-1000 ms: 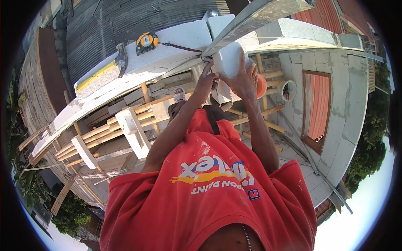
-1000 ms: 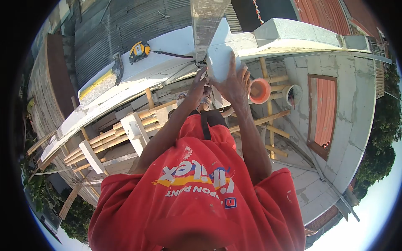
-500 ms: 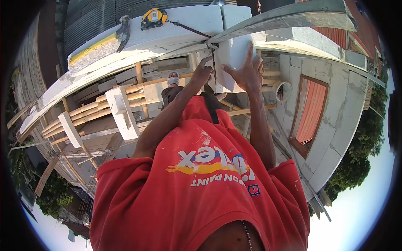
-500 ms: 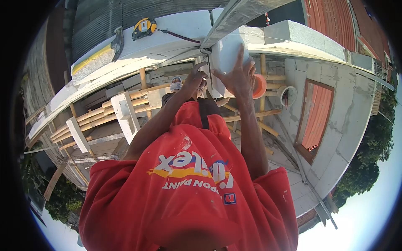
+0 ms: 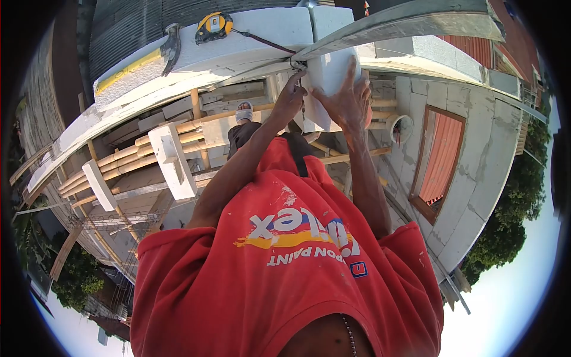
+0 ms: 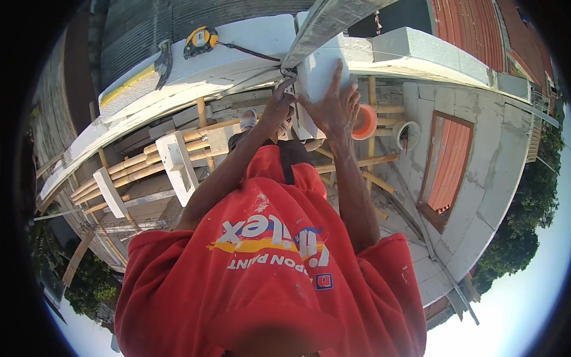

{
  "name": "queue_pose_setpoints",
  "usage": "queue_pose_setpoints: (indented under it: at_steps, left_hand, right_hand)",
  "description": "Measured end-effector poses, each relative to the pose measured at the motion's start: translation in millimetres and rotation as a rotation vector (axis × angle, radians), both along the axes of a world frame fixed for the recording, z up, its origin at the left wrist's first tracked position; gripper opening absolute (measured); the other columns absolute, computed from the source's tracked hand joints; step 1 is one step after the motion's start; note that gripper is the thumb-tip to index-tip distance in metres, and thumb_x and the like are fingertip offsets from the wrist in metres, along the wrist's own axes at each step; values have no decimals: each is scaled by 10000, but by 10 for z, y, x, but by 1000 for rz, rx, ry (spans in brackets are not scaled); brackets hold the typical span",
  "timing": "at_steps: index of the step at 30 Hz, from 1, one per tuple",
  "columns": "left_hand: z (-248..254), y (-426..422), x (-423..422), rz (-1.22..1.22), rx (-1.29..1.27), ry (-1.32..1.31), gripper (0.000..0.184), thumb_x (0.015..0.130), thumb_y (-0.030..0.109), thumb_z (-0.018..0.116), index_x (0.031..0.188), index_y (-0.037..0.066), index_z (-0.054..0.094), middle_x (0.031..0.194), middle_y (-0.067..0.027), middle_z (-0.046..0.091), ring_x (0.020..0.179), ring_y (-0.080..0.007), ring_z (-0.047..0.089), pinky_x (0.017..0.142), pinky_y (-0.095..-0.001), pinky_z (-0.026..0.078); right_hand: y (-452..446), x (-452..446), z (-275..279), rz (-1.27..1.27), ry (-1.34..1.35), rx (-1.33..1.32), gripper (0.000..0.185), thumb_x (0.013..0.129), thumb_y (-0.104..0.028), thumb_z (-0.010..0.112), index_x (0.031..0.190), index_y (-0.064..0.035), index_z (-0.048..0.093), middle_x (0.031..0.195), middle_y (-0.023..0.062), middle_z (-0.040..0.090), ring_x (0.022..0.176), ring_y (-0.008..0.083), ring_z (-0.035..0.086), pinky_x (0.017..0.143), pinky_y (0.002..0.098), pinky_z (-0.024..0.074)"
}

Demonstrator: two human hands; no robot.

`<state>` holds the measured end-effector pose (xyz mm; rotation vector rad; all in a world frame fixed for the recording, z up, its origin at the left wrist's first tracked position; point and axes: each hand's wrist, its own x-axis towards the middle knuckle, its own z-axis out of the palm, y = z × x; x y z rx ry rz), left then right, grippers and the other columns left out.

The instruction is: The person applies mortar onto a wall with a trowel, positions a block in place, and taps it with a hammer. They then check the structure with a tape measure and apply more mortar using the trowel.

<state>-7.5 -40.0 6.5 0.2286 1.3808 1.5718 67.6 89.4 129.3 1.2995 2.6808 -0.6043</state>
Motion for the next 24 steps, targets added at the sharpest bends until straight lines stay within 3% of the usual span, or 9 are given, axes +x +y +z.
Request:
queue_pose_setpoints:
  at_steps: [3,7,16,20,24]
  left_hand:
    - [35,-114,23,30,-55,-6,554,999,123,455,1544,121,351,866,-45,525,632,-101,517,579,-267,458]
    - [-68,-308,-14,48,-4,-28,564,994,121,478,1543,130,352,882,-48,535,635,-100,529,571,-260,455]
    - [15,-472,32,52,-156,-34,570,972,149,568,1488,2,379,791,-28,553,610,-86,530,539,-256,442]
    - [-18,-457,106,-44,-180,-80,618,968,315,594,1466,3,402,850,-40,571,636,-93,525,560,-254,440]
    - [-147,-464,257,-127,-182,-207,606,982,458,553,1411,38,465,943,-31,579,742,-89,535,692,-261,458]
  right_hand:
    - [-12,-21,-24,-22,-9,54,1204,661,-494,821,1630,-197,170,1432,355,330,1288,525,403,1079,587,357]
    - [41,53,-7,-64,91,13,1120,654,-457,813,1606,-245,263,1419,312,371,1312,494,396,1085,578,353]
    - [330,357,404,-80,80,-85,1057,642,-443,838,1566,-249,362,1400,243,446,1326,417,439,1103,542,367]
    - [284,643,557,-212,97,-200,1043,634,-408,853,1551,-239,388,1402,246,442,1313,414,459,1092,527,404]
    - [194,975,607,-360,178,-334,1021,641,-353,847,1540,-167,400,1387,249,438,1276,397,508,1037,492,476]
